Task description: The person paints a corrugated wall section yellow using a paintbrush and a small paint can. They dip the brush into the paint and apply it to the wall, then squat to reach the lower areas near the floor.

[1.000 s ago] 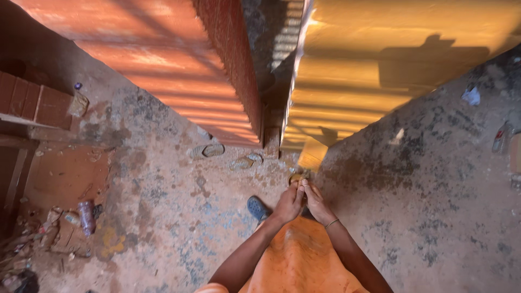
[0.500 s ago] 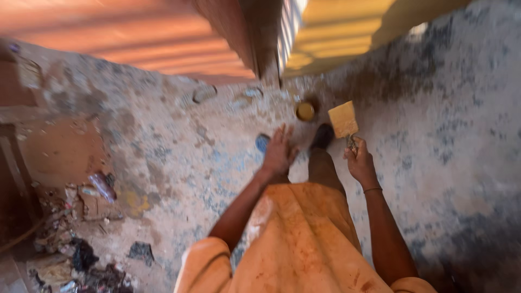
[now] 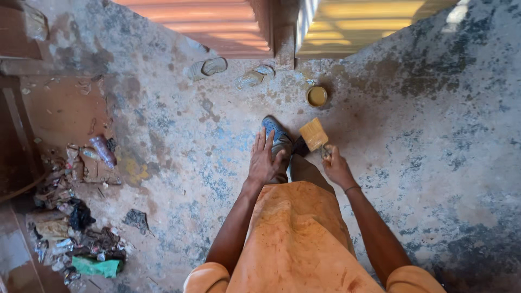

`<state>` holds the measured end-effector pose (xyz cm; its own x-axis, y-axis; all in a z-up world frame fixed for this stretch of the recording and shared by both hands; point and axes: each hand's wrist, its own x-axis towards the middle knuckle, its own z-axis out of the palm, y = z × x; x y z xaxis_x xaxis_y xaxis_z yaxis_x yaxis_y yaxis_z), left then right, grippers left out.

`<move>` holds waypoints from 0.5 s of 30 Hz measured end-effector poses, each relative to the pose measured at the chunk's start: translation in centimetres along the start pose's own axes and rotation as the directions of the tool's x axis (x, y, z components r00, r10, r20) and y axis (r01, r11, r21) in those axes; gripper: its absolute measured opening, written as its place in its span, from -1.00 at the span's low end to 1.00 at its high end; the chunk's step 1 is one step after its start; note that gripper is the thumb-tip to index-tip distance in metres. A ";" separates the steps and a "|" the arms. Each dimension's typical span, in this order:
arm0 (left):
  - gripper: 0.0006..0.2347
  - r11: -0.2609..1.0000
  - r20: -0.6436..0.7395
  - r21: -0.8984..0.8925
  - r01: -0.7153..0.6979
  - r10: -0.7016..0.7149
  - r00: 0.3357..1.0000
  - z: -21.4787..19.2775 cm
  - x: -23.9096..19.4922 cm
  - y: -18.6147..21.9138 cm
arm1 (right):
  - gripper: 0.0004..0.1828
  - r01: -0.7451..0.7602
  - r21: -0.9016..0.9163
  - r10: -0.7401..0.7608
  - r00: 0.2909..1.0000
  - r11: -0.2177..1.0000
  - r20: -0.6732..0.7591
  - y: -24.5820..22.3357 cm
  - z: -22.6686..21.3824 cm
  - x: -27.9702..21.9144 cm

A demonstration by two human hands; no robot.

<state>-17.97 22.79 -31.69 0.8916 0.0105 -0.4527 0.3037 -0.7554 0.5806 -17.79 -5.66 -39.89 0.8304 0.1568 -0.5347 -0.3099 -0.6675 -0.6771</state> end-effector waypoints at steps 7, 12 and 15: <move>-0.31 0.996 0.010 0.083 -0.032 0.031 0.999 0.7 -0.7 -2.4 | -0.45 -0.024 0.047 0.029 0.995 0.999 -0.100 1.2 -2.5 0.9; -0.33 0.985 0.013 0.109 -0.135 0.135 0.991 -0.6 2.2 -1.8 | -0.41 -0.126 0.083 0.138 0.978 0.989 -0.158 2.6 -1.4 0.1; -0.33 0.982 0.078 0.112 -0.154 0.146 0.986 -1.7 3.4 -2.7 | -0.46 -0.187 0.116 0.207 0.960 0.975 -0.187 3.0 0.5 0.0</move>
<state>-15.21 25.97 -33.68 0.8976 -0.1510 -0.4142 0.1232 -0.8163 0.5644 -18.90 -7.28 -42.17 0.8201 -0.1236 -0.5588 -0.5116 -0.5958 -0.6191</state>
